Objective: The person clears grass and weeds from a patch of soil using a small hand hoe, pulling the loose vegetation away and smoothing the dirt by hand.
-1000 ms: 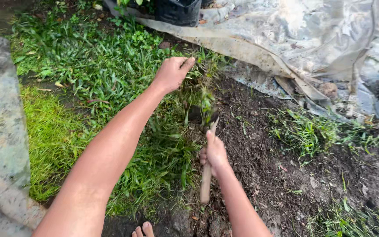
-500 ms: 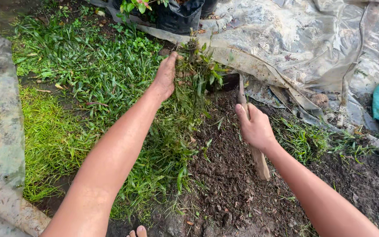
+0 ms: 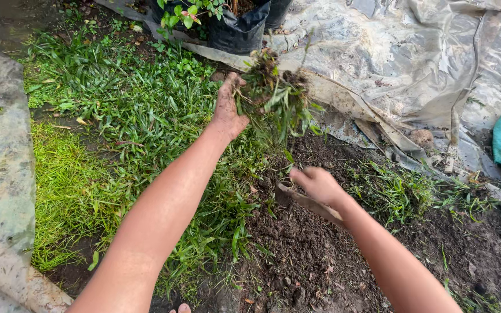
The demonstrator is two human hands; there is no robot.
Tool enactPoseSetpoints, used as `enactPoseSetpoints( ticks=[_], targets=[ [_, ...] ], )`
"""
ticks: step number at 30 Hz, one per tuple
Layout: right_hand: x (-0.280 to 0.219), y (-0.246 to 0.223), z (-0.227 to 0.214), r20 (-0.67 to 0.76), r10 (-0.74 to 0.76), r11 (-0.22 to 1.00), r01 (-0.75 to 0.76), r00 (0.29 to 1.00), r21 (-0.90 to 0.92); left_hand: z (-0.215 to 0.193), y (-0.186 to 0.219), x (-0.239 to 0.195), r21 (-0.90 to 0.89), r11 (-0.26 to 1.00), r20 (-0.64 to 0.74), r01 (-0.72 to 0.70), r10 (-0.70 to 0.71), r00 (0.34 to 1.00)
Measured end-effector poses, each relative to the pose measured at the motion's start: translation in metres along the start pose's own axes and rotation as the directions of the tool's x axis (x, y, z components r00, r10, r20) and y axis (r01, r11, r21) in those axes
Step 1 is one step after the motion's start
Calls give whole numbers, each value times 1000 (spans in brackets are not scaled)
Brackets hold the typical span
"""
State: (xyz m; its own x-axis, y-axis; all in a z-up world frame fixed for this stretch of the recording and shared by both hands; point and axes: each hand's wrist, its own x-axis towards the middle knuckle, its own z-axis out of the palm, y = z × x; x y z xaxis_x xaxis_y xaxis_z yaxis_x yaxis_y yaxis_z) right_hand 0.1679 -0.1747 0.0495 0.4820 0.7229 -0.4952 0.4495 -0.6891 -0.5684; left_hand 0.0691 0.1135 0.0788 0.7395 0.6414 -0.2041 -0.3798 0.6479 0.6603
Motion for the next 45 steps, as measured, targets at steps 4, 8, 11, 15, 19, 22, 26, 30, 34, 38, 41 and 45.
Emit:
enactPoseSetpoints(
  ticks=[4, 8, 11, 15, 19, 22, 26, 30, 34, 38, 41, 45],
  targets=[
    [-9, -40, -41, -86, -169, 565, 168, 982, 808, -5, -21, -3, 21, 997, 41, 71, -72, 997],
    [3, -54, -22, -231, -138, 312, 264, 963, 913, -25, -52, 10, 373, 927, 115, -47, 4, 993],
    [25, -51, -7, -423, -185, 290, 461, 887, 839, -41, -69, 17, 708, 671, 218, -221, 90, 972],
    [28, -49, 0, -631, -248, 701, 586, 735, 407, -45, -73, 11, 826, 496, 306, -268, 5, 952],
    [12, -60, 3, -722, -595, 665, 721, 353, -196, -36, -65, -12, 812, 565, 262, -147, -128, 956],
    [6, -70, 4, -659, -639, 721, 609, 398, -332, -22, -52, -33, 817, 574, 277, -48, -318, 907],
    [8, -66, -3, -526, -701, 702, 596, 481, -390, -20, -50, -39, 814, 581, 211, -9, -280, 936],
    [30, -11, -26, -566, -488, 832, 551, 665, -69, -49, -56, -24, 766, 642, 131, 35, -210, 969],
    [81, 84, -17, -380, -239, 886, 41, 894, -462, -68, -57, -17, 722, 669, -4, 176, -250, 968],
    [109, 156, 25, -96, 46, 725, -99, 994, -681, -52, -49, -31, 884, 436, -39, 169, -291, 956],
    [124, 173, 31, -153, -97, 588, -68, 983, -806, -41, -56, -33, 945, 321, 35, 68, -305, 952],
    [125, 171, 21, -69, 40, 578, -79, 997, -812, -51, -68, -23, 934, 357, 89, 14, -271, 958]
  ],
)
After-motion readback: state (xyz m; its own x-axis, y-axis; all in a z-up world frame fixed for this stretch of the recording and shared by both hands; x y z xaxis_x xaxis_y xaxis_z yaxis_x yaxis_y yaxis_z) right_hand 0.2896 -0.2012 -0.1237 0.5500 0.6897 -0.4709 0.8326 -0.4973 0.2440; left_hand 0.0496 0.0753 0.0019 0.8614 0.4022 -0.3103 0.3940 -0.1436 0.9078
